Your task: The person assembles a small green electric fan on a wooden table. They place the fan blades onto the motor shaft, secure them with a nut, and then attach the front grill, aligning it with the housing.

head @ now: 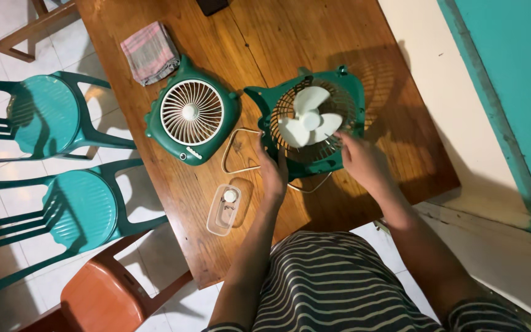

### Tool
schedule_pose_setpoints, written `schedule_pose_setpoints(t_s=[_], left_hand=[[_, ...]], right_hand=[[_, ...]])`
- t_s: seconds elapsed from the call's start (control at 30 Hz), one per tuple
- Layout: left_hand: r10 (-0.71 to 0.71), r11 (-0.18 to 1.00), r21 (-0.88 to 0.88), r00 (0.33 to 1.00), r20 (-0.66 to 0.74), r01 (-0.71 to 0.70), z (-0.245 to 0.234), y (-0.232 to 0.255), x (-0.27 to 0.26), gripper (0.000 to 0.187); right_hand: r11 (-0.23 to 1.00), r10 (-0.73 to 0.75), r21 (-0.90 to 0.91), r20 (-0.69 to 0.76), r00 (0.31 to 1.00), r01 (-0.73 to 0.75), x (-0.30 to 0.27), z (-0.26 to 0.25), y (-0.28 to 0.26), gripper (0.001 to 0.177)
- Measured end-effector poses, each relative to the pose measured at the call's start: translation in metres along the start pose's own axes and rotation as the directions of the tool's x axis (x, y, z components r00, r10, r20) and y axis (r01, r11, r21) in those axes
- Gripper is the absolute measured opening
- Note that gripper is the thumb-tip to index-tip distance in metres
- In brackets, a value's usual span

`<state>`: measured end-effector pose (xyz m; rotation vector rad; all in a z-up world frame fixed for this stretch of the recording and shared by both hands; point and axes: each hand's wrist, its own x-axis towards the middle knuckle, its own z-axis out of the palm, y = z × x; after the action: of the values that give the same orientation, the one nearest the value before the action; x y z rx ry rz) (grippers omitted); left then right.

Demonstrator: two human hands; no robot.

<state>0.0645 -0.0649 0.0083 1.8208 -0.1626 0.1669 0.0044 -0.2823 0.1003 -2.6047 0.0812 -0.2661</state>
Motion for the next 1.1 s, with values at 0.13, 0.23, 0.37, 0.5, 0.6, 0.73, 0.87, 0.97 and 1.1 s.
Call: schedule_pose_setpoints(t_s=[0.13,0.23,0.37,0.5,0.6,0.73,0.87,0.97,1.1], left_hand=[[-0.012,1.000,0.003,1.000,0.004,0.012,-0.003,0.005,0.002,0.068],[-0.069,0.998,0.000,0.997,0.020,0.069,-0.002,0.004,0.002,0.068],[-0.039,0.999,0.006,0.999,0.031,0.039,-0.004,0.002,-0.004,0.067],[0.103,0.992,0.074,0.995,0.005,-0.103,0.000,-0.001,0.002,0.069],[0.022,0.997,-0.069,0.999,0.027,-0.021,0.001,-0.007,-0.001,0.070],[0.005,1.000,-0.010,1.000,0.003,-0.005,0.000,-0.008,0.000,0.073],[0.007,0.999,-0.035,1.000,0.006,-0.007,-0.009,0.000,0.011,0.080],[-0.142,0.986,-0.083,0.987,0.076,0.148,-0.019,0.003,0.017,0.084],[-0.088,0.990,-0.099,0.992,0.094,0.097,-0.024,0.002,0.027,0.091]], right_hand=[[0.936,0.325,0.038,0.301,0.897,-0.351,-0.035,-0.004,-0.004,0.036],[0.902,0.334,0.174,0.297,0.894,-0.395,-0.047,-0.004,-0.004,0.033],[0.885,0.332,0.235,0.287,0.898,-0.402,-0.058,-0.002,-0.007,0.033],[0.886,0.235,0.345,0.241,0.942,-0.309,-0.047,-0.005,-0.006,0.033],[0.908,0.293,0.234,0.240,0.926,-0.348,-0.045,-0.001,-0.003,0.031],[0.896,0.328,0.239,0.213,0.920,-0.375,-0.040,0.004,0.004,0.033],[0.906,0.305,0.294,0.048,0.951,-0.305,-0.039,0.004,0.013,0.033],[0.903,0.243,0.371,-0.028,0.970,-0.216,-0.046,0.011,0.023,0.033],[0.761,0.382,0.550,0.046,0.923,-0.343,-0.051,0.028,0.047,0.025]])
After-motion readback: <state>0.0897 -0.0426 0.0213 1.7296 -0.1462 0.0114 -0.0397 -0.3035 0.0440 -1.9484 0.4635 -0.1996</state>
